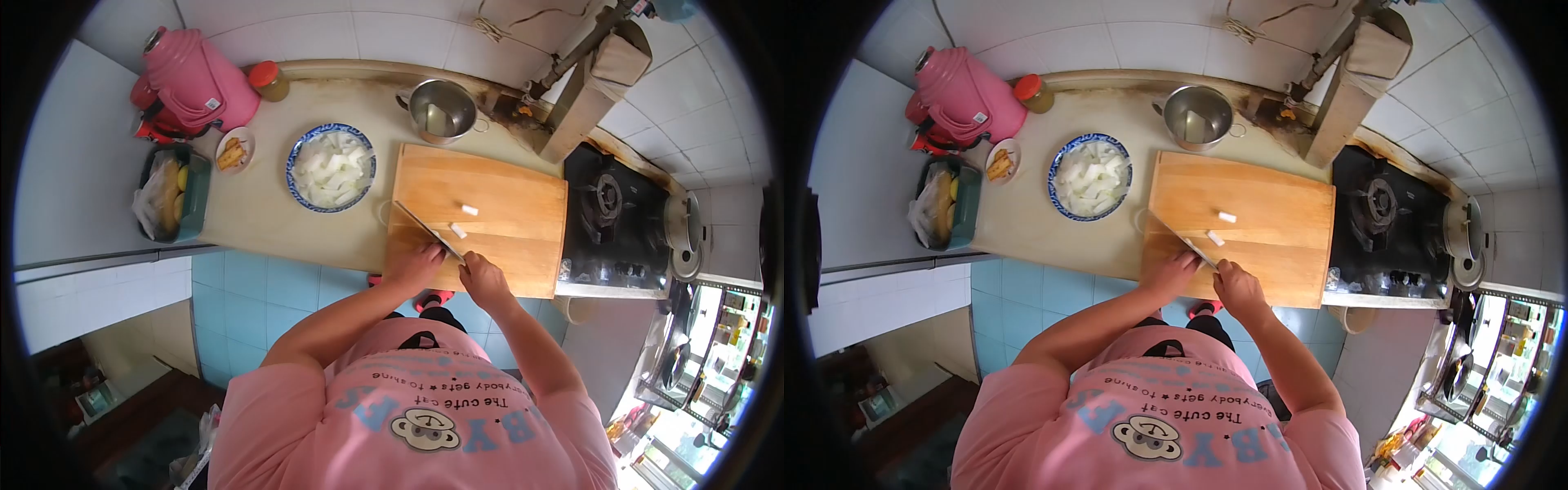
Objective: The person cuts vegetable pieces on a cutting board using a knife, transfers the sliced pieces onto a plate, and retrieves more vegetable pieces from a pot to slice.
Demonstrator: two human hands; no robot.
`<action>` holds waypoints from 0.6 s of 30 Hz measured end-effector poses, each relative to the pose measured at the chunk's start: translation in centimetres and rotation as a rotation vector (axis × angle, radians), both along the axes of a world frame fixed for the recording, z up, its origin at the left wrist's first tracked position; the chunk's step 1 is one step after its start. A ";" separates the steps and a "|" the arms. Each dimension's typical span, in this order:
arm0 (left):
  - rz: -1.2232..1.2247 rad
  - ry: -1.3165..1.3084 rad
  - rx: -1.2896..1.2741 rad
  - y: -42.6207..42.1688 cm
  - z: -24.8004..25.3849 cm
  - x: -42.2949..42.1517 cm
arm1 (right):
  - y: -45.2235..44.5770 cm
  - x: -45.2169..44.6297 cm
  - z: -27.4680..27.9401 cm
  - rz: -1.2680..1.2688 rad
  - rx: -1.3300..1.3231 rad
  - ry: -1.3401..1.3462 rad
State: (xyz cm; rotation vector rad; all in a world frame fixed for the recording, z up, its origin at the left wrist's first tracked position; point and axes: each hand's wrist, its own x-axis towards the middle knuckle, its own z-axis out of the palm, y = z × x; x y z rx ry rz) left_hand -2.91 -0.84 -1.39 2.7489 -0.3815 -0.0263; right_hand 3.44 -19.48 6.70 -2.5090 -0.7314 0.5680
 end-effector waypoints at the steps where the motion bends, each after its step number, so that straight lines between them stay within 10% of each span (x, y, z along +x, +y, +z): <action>1: 0.007 -0.002 0.009 0.0 -0.2 0.0 | -0.2 -0.2 0.0 -0.021 0.037 -0.020; 18: 0.513 -0.203 -0.526 17.8 13.0 -1.4 | 3.9 2.7 4.7 0.146 0.204 -0.379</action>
